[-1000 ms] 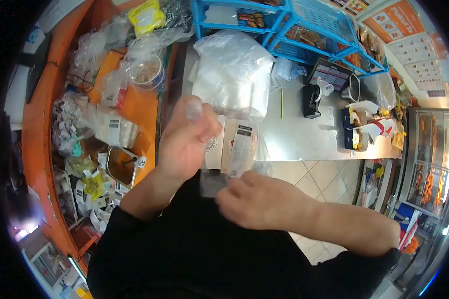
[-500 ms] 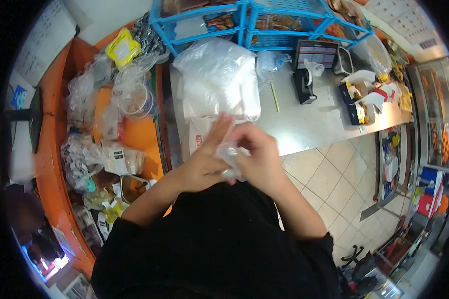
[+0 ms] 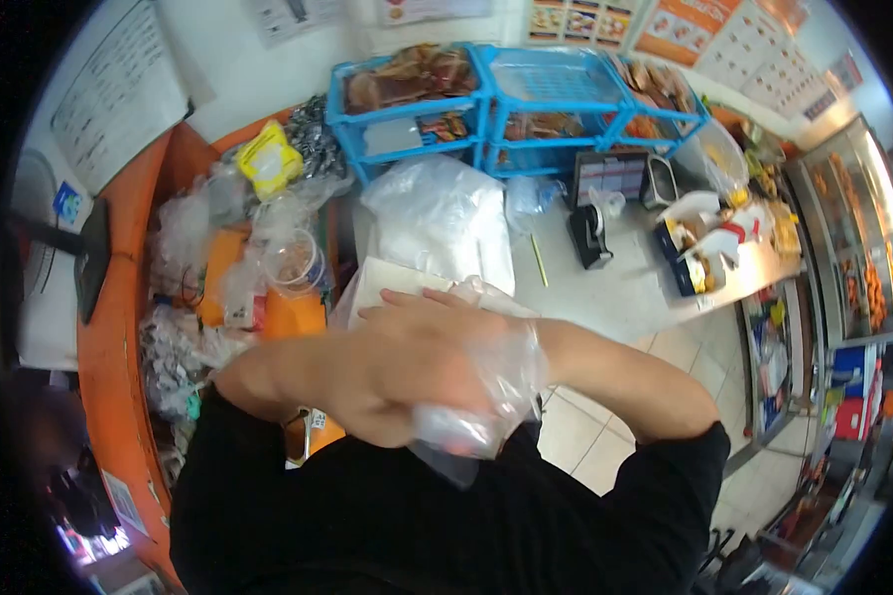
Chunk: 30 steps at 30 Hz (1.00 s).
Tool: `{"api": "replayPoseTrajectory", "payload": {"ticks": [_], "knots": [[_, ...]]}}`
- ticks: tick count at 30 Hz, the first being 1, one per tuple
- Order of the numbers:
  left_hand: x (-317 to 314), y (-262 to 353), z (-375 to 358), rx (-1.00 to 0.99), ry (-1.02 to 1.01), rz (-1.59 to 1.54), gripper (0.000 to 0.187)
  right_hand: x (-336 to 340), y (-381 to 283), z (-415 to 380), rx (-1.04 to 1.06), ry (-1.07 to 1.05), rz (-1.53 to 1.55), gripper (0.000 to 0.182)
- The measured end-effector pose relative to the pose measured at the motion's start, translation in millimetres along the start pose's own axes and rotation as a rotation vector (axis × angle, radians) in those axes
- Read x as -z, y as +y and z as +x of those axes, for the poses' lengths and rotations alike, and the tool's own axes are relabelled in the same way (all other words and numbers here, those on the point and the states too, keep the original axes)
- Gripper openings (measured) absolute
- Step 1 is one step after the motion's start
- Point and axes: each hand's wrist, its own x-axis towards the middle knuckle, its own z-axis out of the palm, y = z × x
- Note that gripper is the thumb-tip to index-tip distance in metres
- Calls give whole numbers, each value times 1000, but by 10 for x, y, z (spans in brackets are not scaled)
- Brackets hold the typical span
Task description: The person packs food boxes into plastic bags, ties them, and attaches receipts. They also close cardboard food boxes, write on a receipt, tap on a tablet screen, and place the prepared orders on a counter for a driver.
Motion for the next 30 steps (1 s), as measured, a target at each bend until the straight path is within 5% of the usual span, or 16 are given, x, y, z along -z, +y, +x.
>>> {"api": "replayPoseTrajectory", "payload": {"ticks": [2,6,8,19,22,25,27,28,29,30], "knots": [[325,299,213,0,12,-151,11,60,22,31,-120,34,92,84],[359,368,419,-1,-53,-6,29,-393,576,-4,-313,113,-330,74],[382,378,410,-17,-311,438,26,-648,769,-40,-337,89,-442,69],[412,500,122,-46,12,174,18,-928,816,-136,-371,-52,-677,44],[436,486,17,80,83,-8,16,-856,704,-130,-380,-129,-705,38],[593,537,-183,203,219,133,21,-515,409,23,-402,-154,-632,34],[650,599,-487,396,313,125,45,-239,162,119,-357,284,275,62],[765,529,-736,204,323,312,58,-303,613,145,-587,505,530,45],[864,387,-1023,10,334,497,72,-198,522,339,-453,614,261,44],[727,309,-1283,58,716,306,65,-63,348,523,-304,708,-11,44]]}}
